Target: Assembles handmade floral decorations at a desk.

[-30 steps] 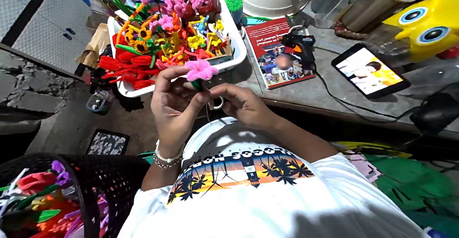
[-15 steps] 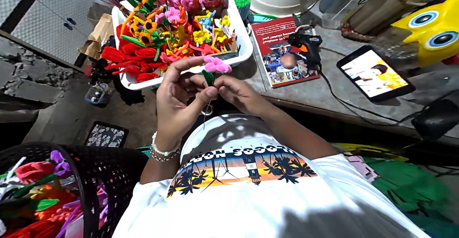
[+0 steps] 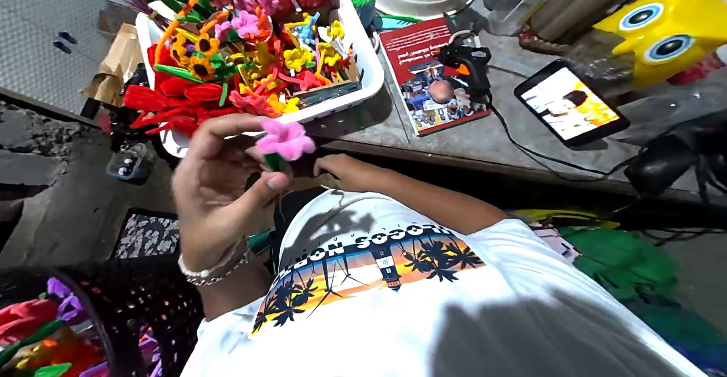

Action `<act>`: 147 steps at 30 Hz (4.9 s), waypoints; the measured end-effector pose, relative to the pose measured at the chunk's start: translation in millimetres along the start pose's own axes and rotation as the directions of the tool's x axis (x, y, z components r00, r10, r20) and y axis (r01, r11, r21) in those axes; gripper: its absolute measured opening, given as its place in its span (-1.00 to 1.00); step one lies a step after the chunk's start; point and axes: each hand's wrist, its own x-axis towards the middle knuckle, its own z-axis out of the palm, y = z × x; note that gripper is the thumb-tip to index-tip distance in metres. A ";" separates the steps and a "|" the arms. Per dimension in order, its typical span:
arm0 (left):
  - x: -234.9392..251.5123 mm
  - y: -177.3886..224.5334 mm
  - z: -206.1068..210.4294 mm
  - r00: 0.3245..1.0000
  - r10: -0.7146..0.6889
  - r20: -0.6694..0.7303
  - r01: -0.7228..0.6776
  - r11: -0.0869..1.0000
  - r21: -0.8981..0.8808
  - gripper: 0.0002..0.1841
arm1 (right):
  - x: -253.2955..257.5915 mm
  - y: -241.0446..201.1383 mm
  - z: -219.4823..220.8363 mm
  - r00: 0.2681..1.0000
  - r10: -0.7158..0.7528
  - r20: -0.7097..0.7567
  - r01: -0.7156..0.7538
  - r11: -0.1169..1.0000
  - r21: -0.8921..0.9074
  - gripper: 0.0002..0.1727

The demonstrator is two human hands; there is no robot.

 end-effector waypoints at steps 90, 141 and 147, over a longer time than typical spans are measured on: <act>3.9 -76.1 77.8 0.969 -0.225 -0.100 0.125 0.800 -0.587 -0.33 | -58.2 -72.0 -73.8 0.911 -0.054 -0.408 0.361 0.582 0.729 -0.93; 6.0 -73.5 64.9 0.971 -0.237 0.035 0.220 0.819 -0.529 -0.24 | -54.0 -63.3 -72.5 0.907 -0.212 -0.364 0.407 0.660 0.632 -0.87; 5.4 -73.0 66.8 0.974 -0.227 -0.004 0.201 0.870 -0.451 -0.18 | -58.6 -67.9 -66.4 0.873 -0.185 -0.452 0.443 0.689 0.574 -0.83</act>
